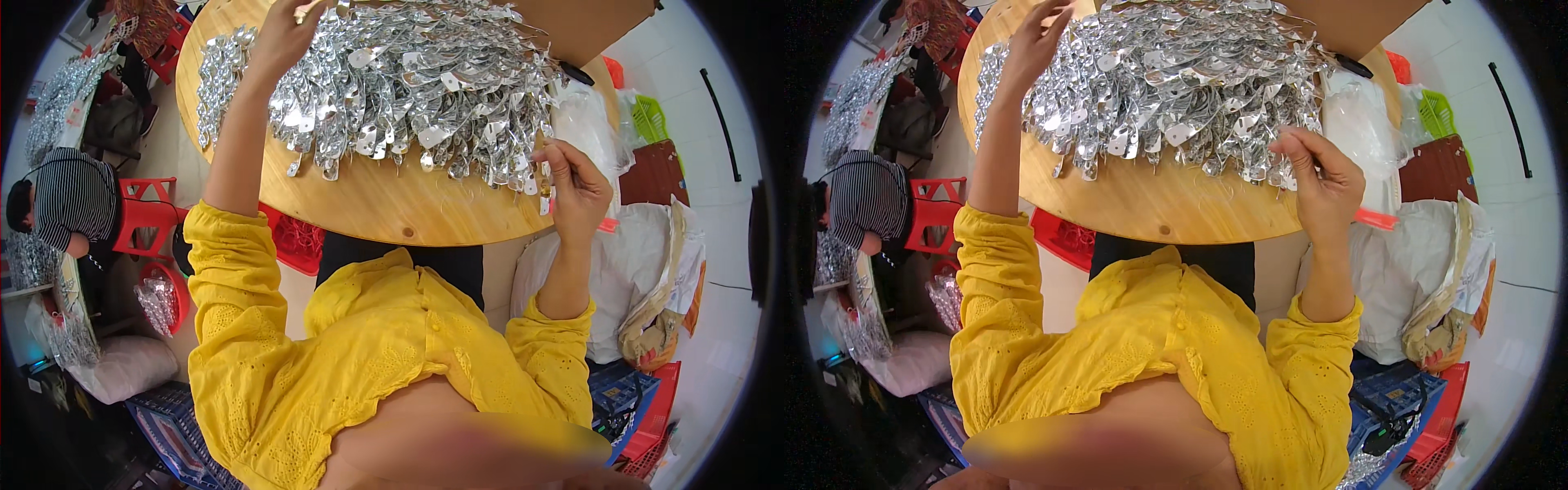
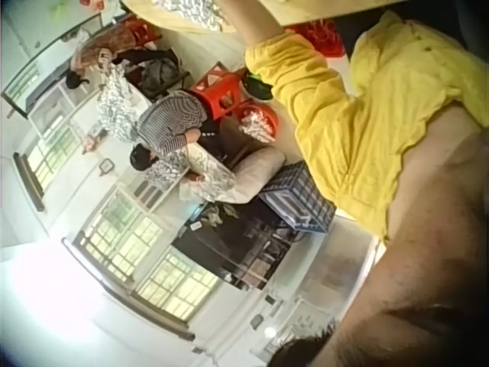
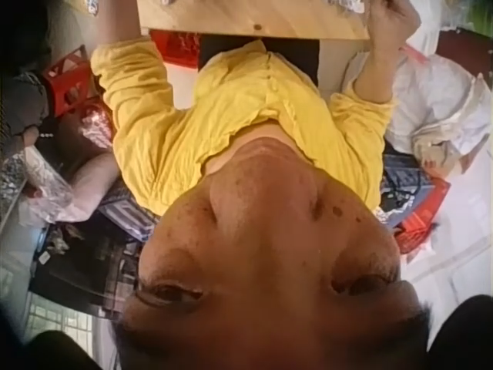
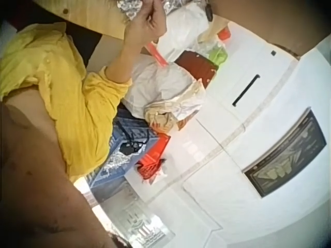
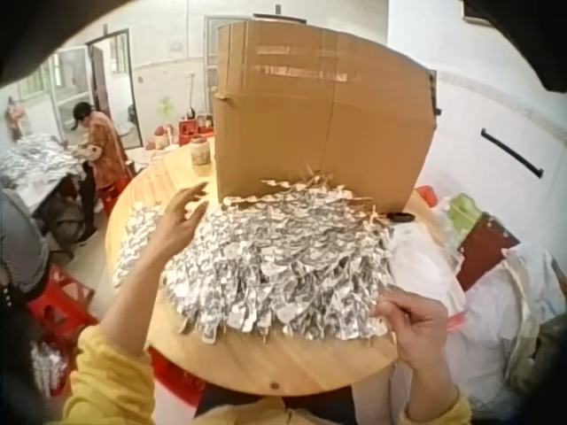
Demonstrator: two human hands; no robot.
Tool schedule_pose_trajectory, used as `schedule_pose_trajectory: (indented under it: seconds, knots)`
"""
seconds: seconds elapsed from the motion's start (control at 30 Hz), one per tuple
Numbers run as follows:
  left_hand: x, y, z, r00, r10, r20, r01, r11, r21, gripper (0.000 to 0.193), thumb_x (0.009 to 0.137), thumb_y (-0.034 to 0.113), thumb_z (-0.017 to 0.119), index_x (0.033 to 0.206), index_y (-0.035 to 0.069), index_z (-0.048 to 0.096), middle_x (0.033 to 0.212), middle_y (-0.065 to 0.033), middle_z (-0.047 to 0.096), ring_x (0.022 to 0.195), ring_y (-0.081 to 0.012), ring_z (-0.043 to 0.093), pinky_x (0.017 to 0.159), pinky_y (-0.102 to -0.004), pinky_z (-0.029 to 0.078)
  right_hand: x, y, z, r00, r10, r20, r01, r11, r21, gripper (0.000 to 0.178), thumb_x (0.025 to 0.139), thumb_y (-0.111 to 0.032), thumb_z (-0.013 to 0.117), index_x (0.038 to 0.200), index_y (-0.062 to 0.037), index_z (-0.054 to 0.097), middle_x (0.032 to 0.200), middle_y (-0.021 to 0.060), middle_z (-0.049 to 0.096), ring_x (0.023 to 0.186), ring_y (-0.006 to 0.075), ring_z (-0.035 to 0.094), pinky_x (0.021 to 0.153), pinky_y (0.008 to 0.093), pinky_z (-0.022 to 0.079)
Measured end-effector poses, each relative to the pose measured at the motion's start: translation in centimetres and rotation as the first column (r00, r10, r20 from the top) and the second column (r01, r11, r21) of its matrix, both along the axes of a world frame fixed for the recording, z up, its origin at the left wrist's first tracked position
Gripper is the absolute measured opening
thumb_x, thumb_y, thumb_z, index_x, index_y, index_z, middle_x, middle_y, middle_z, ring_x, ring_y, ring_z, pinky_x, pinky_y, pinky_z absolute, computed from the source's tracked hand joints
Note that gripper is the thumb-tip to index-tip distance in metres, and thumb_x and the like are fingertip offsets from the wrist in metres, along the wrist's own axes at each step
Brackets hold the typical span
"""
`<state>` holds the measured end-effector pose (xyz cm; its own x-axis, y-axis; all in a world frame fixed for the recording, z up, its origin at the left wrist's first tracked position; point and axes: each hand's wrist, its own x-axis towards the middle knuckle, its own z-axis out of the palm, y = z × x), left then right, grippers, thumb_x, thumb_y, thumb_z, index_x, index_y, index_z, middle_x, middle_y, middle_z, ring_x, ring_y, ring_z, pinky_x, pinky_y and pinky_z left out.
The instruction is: Assembling small silver foil-wrapped toy components onto a string at a workshop table.
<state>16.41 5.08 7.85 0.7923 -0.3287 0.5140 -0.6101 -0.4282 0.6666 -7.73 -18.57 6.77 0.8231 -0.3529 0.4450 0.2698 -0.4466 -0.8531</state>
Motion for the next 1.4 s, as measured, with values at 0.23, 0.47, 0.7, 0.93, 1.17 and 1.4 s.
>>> schedule_pose_trajectory:
  seconds: [0.23, 0.47, 0.7, 0.93, 1.17, 1.4]
  knots:
    - [-1.2, -1.7, 2.5, 0.971, -0.236, 0.027, 0.208, 0.899, 0.385, 0.046, 0.069, 0.022, 0.063, 0.112, 0.014, 0.047, 0.108, -0.0131, 0.048, 0.102, -0.0272, 0.043, 0.086, -0.0343, 0.035, -1.2, 0.0, -0.6, 0.999, 0.04, 0.024, -0.041, 0.999, 0.025, 0.016, 0.077, -0.006, 0.055, 0.09, 0.0047, 0.056, 0.072, 0.0072, 0.058, 0.066, 0.011, 0.054, 0.061, 0.0195, 0.042]
    - [-0.9, -3.7, 2.3, 0.983, -0.104, 0.149, 0.086, 0.988, 0.125, 0.013, 0.072, 0.007, 0.058, 0.084, 0.006, 0.063, 0.083, -0.0116, 0.06, 0.08, -0.0215, 0.056, 0.069, -0.0291, 0.044, -1.7, -0.1, -1.1, 0.998, 0.059, -0.018, -0.057, 0.995, 0.087, 0.015, 0.077, -0.006, 0.055, 0.088, 0.0039, 0.057, 0.07, 0.0062, 0.057, 0.065, 0.0099, 0.053, 0.061, 0.0196, 0.042]
    - [-5.0, -3.2, 4.4, 0.898, 0.244, 0.366, -0.195, 0.966, -0.168, 0.017, 0.074, 0.001, 0.055, 0.09, 0.001, 0.059, 0.088, -0.0112, 0.059, 0.08, -0.0197, 0.057, 0.066, -0.0268, 0.044, -1.8, -0.1, -2.3, 0.999, 0.035, -0.039, -0.028, 0.985, 0.169, 0.015, 0.077, -0.006, 0.056, 0.087, 0.0036, 0.057, 0.069, 0.0051, 0.057, 0.064, 0.0097, 0.052, 0.061, 0.0204, 0.041]
    - [-14.0, 2.7, -2.5, 0.87, 0.312, 0.382, -0.077, 0.851, -0.519, 0.015, 0.071, -0.01, 0.052, 0.085, -0.007, 0.058, 0.078, -0.0136, 0.061, 0.07, -0.017, 0.058, 0.064, -0.0243, 0.045, -2.6, -0.7, -2.5, 0.987, -0.11, 0.115, 0.097, 0.989, 0.113, 0.013, 0.081, -0.009, 0.05, 0.087, 0.0012, 0.057, 0.081, 0.0085, 0.057, 0.069, 0.0085, 0.05, 0.063, 0.0188, 0.039]
    - [-27.6, 3.6, -12.4, 0.943, -0.111, -0.315, -0.168, 0.657, -0.735, 0.015, 0.072, -0.009, 0.049, 0.083, -0.007, 0.058, 0.083, -0.0147, 0.06, 0.075, -0.0168, 0.057, 0.069, -0.0244, 0.045, -4.8, -0.3, -3.7, 0.952, -0.036, 0.303, -0.048, 0.963, 0.266, 0.008, 0.084, -0.011, 0.044, 0.089, -0.0049, 0.047, 0.096, 0.0196, 0.05, 0.06, 0.0064, 0.045, 0.051, 0.0156, 0.031]
    - [-31.2, 6.9, -16.0, 0.876, -0.318, -0.363, -0.073, 0.656, -0.751, 0.017, 0.07, -0.011, 0.05, 0.083, -0.005, 0.06, 0.084, -0.0169, 0.06, 0.078, -0.0224, 0.058, 0.073, -0.0276, 0.044, -6.9, 2.1, -8.3, 0.916, -0.159, 0.368, 0.115, 0.984, 0.138, 0.006, 0.083, -0.01, 0.044, 0.088, -0.0063, 0.043, 0.085, 0.0146, 0.052, 0.054, 0.0045, 0.041, 0.041, 0.0135, 0.026]
